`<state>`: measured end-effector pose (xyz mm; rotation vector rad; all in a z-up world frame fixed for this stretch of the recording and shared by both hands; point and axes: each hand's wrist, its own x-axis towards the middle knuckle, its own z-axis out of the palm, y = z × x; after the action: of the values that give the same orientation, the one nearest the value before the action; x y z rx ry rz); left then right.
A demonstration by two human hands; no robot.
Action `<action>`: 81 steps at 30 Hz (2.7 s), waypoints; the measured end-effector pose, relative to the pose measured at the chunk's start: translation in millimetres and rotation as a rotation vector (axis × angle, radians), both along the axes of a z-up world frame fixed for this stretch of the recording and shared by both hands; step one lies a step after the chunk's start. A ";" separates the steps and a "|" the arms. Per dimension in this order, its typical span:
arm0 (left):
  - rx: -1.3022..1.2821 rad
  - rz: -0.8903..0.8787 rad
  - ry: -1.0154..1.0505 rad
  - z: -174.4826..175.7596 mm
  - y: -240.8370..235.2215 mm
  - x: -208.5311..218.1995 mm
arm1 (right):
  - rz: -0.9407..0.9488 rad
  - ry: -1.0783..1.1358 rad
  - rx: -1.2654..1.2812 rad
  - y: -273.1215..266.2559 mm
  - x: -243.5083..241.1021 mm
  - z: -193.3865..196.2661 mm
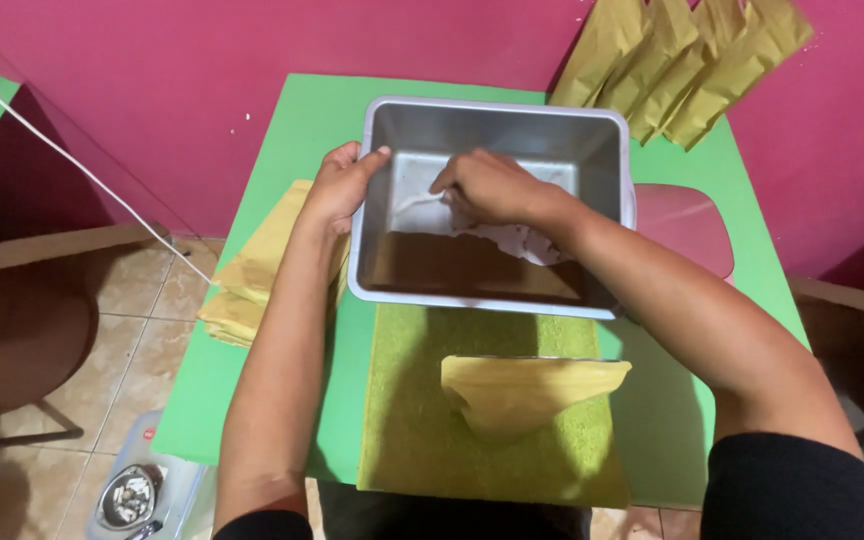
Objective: Filling a paper bag with the remaining coffee grounds from a metal bin using a spoon.
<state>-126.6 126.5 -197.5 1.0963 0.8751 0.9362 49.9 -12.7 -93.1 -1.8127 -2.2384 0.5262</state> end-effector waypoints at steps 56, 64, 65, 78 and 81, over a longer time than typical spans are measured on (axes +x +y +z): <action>0.904 -0.436 1.174 34.2 41.8 163.8 | 0.453 -0.007 0.484 54.2 16.2 -102.8; 1.004 -0.446 1.121 26.8 47.6 159.2 | 0.473 -0.236 0.463 57.4 14.2 -88.2; 1.026 -0.409 1.097 18.2 52.4 163.0 | 0.346 -0.033 0.197 61.0 15.7 -88.0; 0.745 -0.380 0.853 26.4 59.0 160.5 | 0.137 -0.242 0.155 71.8 75.5 -85.5; 0.752 -0.372 0.844 28.9 57.2 160.3 | 0.160 -0.283 0.073 70.8 67.7 -94.2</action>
<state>33.6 183.7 -168.5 2.3131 0.9401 0.4545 117.6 58.1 -187.3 -1.7768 -2.5667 0.2206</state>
